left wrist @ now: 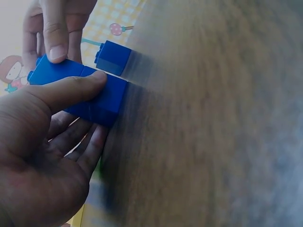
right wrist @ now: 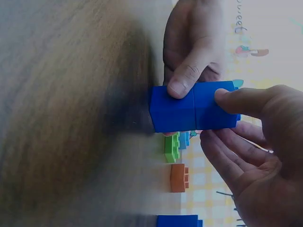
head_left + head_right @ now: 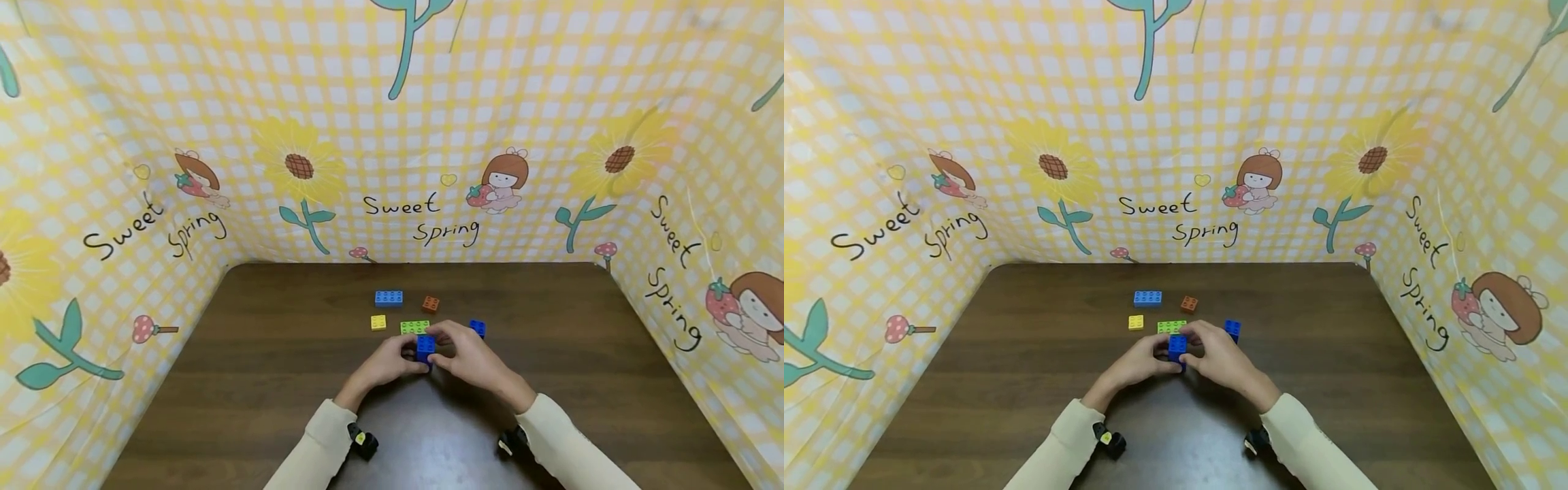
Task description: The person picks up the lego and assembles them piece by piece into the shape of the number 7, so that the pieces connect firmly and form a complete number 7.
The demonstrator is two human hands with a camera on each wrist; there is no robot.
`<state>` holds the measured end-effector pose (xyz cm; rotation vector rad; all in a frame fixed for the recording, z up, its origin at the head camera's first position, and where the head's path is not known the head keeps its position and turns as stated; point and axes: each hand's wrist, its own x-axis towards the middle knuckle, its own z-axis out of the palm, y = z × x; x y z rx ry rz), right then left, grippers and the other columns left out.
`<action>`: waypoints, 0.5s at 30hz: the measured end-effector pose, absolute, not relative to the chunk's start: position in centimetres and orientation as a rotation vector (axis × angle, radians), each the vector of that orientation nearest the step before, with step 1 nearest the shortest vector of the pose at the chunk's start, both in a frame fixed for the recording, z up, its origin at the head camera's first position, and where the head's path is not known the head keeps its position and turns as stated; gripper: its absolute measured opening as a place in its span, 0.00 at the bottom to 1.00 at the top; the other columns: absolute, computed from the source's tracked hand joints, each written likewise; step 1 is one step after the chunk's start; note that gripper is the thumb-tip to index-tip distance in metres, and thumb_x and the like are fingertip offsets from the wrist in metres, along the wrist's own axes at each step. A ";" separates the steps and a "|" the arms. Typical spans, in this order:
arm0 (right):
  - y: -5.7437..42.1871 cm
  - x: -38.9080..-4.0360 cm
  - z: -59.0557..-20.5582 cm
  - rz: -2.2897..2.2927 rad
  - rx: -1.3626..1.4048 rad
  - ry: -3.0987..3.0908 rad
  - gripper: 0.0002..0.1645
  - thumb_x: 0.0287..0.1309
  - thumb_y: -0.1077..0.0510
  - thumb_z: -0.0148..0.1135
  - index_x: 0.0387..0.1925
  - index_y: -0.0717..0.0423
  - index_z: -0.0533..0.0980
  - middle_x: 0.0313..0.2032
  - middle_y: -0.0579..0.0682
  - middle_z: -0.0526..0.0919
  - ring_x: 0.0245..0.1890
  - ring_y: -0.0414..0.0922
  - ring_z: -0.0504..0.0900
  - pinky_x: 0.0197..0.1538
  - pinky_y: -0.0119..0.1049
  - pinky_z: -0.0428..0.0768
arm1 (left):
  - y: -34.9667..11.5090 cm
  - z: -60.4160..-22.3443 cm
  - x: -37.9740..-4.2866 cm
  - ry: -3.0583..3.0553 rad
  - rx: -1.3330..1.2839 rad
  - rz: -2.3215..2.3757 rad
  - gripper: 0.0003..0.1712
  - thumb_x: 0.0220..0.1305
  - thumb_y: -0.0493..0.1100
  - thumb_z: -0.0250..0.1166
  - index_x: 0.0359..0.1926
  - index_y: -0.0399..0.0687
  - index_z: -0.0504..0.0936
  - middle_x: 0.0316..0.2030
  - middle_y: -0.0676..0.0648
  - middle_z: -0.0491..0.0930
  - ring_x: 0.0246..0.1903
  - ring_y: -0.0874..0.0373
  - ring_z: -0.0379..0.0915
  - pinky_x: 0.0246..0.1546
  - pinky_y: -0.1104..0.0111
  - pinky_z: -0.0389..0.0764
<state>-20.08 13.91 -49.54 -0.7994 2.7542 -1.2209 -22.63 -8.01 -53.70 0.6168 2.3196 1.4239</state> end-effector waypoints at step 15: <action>15.2 -20.0 -50.0 -1.359 -0.790 2.670 0.22 0.67 0.60 0.74 0.60 0.56 0.79 0.56 0.53 0.86 0.55 0.52 0.88 0.59 0.48 0.87 | -8.1 -54.5 -22.0 2.127 0.539 1.838 0.24 0.69 0.40 0.74 0.63 0.43 0.79 0.61 0.40 0.81 0.59 0.47 0.82 0.60 0.62 0.85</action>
